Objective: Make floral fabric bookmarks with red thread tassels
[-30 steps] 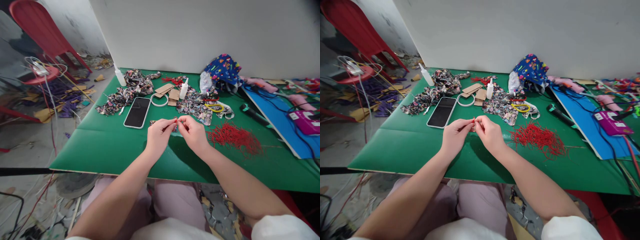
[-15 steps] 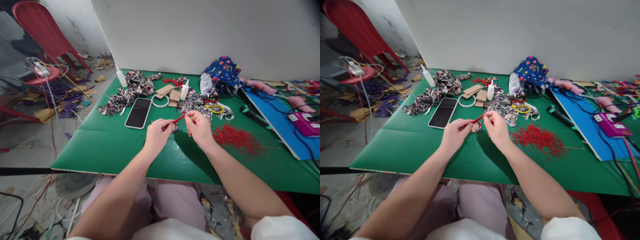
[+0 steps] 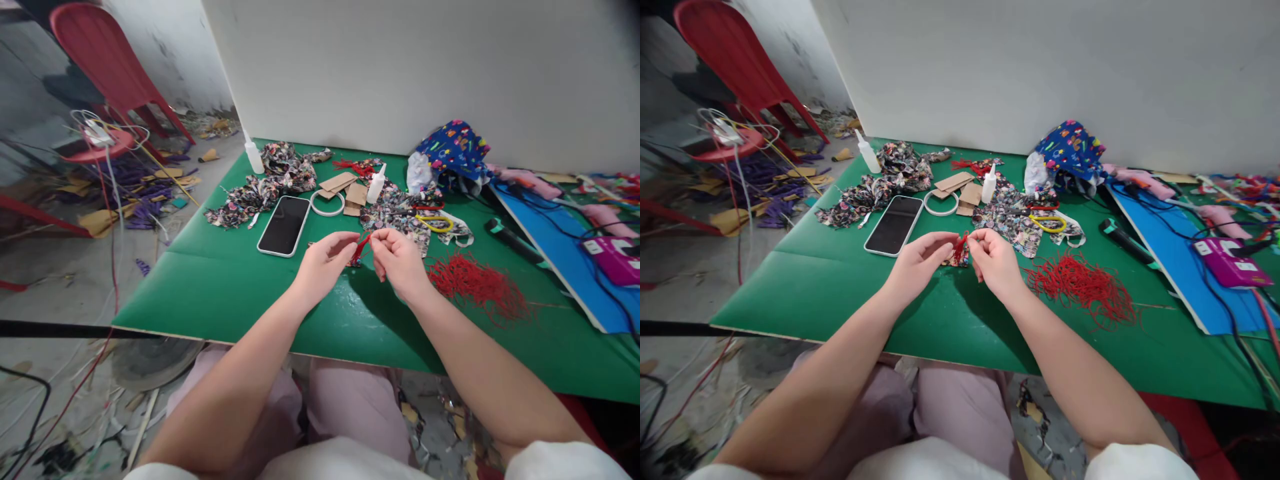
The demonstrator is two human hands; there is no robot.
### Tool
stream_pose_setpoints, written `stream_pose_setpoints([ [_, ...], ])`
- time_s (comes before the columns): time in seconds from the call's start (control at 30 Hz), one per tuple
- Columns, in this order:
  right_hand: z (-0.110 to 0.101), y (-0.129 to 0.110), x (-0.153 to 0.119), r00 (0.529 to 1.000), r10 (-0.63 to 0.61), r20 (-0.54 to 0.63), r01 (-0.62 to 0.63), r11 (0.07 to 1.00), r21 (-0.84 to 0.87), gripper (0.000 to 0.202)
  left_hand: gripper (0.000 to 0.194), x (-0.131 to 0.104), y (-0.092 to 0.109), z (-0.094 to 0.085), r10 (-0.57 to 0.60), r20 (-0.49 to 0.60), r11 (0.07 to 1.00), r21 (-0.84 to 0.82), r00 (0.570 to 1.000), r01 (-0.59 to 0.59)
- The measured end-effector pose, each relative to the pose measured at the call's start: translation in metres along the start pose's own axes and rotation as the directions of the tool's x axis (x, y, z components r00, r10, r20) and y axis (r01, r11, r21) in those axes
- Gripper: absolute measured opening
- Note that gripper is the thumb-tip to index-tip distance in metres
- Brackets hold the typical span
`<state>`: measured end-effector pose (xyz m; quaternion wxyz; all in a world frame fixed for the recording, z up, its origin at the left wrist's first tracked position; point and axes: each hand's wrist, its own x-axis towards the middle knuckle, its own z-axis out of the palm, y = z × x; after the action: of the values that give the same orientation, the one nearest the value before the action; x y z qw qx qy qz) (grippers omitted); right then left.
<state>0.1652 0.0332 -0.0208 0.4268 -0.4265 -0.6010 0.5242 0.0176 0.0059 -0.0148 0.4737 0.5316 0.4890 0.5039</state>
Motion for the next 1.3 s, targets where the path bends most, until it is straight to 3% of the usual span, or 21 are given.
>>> stream_pose_setpoints([
  [0.13,0.003,0.0,-0.002,0.999,0.025,0.043,-0.026,1.0,0.008,0.018,0.021,-0.001,0.0,0.004,-0.072,0.094,0.963,-0.254,0.993,0.094],
  [0.23,0.001,0.0,-0.001,0.999,0.023,0.031,-0.024,1.0,0.011,0.018,0.018,-0.001,-0.002,0.002,-0.136,0.12,0.944,-0.286,0.983,0.166],
  [0.37,-0.001,-0.002,-0.001,1.0,-0.021,-0.011,0.02,0.997,-0.074,0.017,0.008,0.002,-0.008,-0.004,-0.149,0.035,0.986,-0.075,0.988,0.152],
  [0.43,-0.001,-0.003,-0.003,0.998,-0.061,-0.034,0.053,0.979,-0.198,0.017,0.011,0.002,-0.009,-0.006,-0.066,-0.063,0.988,0.137,0.996,0.074],
  [0.53,0.0,-0.005,-0.006,0.984,-0.172,-0.047,0.133,0.886,-0.444,0.015,0.014,-0.004,-0.003,-0.006,0.137,-0.154,0.92,0.386,0.979,-0.068],
  [0.63,0.002,-0.004,-0.007,0.954,-0.298,-0.027,0.216,0.749,-0.626,0.012,0.011,-0.015,0.01,0.0,0.322,-0.138,0.834,0.509,0.937,-0.212],
  [0.73,0.003,-0.001,-0.006,0.925,-0.38,0.01,0.28,0.664,-0.693,0.01,0.012,-0.025,0.019,0.01,0.358,0.029,0.767,0.56,0.933,-0.312],
  [0.83,0.002,0.003,-0.006,0.9,-0.434,0.034,0.323,0.613,-0.721,0.012,0.019,-0.028,0.019,0.016,0.22,0.111,0.77,0.59,0.969,-0.242],
  [0.93,0.001,0.004,-0.006,0.894,-0.447,0.025,0.317,0.592,-0.741,0.015,0.025,-0.026,0.013,0.016,0.146,0.032,0.782,0.609,0.989,-0.136],
  [1.3,0.002,0.001,-0.007,0.906,-0.423,0.018,0.302,0.616,-0.727,0.015,0.022,-0.025,0.006,0.017,0.275,-0.151,0.793,0.594,0.949,-0.135],
])
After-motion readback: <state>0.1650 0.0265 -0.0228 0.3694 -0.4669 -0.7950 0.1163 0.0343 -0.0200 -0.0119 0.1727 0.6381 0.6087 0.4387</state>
